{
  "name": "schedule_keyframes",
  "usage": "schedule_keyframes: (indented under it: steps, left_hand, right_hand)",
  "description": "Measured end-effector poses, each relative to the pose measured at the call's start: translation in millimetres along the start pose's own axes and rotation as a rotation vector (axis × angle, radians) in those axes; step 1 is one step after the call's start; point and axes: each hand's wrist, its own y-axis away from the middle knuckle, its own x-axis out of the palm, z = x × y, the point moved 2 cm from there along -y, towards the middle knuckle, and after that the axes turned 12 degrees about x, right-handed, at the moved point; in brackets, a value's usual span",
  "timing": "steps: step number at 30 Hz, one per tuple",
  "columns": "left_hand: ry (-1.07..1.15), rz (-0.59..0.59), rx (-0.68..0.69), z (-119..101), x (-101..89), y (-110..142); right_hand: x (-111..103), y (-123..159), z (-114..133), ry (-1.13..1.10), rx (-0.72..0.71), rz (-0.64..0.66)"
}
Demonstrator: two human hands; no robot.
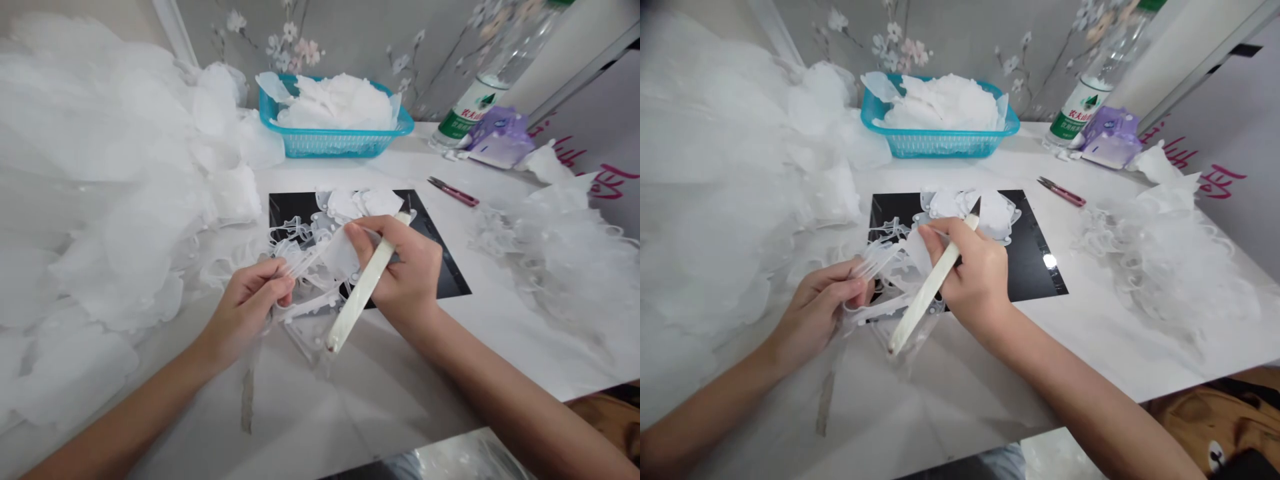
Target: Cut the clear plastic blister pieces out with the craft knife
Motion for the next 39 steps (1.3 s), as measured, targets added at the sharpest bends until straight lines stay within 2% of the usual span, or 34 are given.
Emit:
schedule_keyframes:
  steps: [2,4,6,7,8,10,12,14,17,20,25,31,39]
  left_hand:
    - [0.011,-0.079,-0.031,2.5,0.2,-0.3]
    - [-0.034,-0.294,-0.004,3.3,-1.6,-0.2]
    - [-0.206,-0.543,0.116,-0.7,-4.7,2.0]
    - [-0.318,-0.610,0.206,-4.7,-5.2,3.7]
    - [-0.414,-0.607,0.292,-9.2,-4.4,5.1]
    - [-0.447,-0.415,0.363,-16.2,0.0,6.4]
    - [-0.272,-0.209,0.274,-19.1,5.1,7.1]
    - [-0.108,-0.152,0.147,-19.4,8.1,7.0]
    - [-0.026,-0.236,0.091,-17.8,7.6,4.7]
    - [0.029,-0.318,0.040,-12.7,4.5,2.9]
    - [0.108,-0.420,-0.054,-2.7,-0.1,4.3]
    - [0.081,-0.526,-0.021,1.9,1.5,4.9]
    - [0.063,-0.528,-0.010,-5.5,2.2,4.3]
  right_hand:
    - [-0.8,-2.7,-2.2,-0.026,0.008,0.001]
    - [-2.8,-5.5,-3.1,-0.039,0.006,-0.025]
    - [-5.4,-6.7,-2.0,-0.043,0.014,-0.065]
    - [-6.4,-6.0,-0.5,-0.047,0.023,-0.079]
    - [-6.8,-4.2,1.8,-0.057,0.031,-0.079]
    - [-5.6,2.6,8.3,-0.094,0.020,-0.023]
    - [-1.9,12.2,16.0,-0.156,-0.035,0.095]
    - [2.2,20.9,21.8,-0.220,-0.089,0.222]
    - [5.9,26.0,24.1,-0.325,-0.106,0.361]
    - [7.5,23.8,21.9,-0.409,-0.119,0.442]
    - [11.9,22.9,19.1,-0.301,-0.250,0.505]
    - [11.8,21.2,17.8,-0.303,-0.254,0.519]
    - [9.8,19.3,17.8,-0.275,-0.173,0.607]
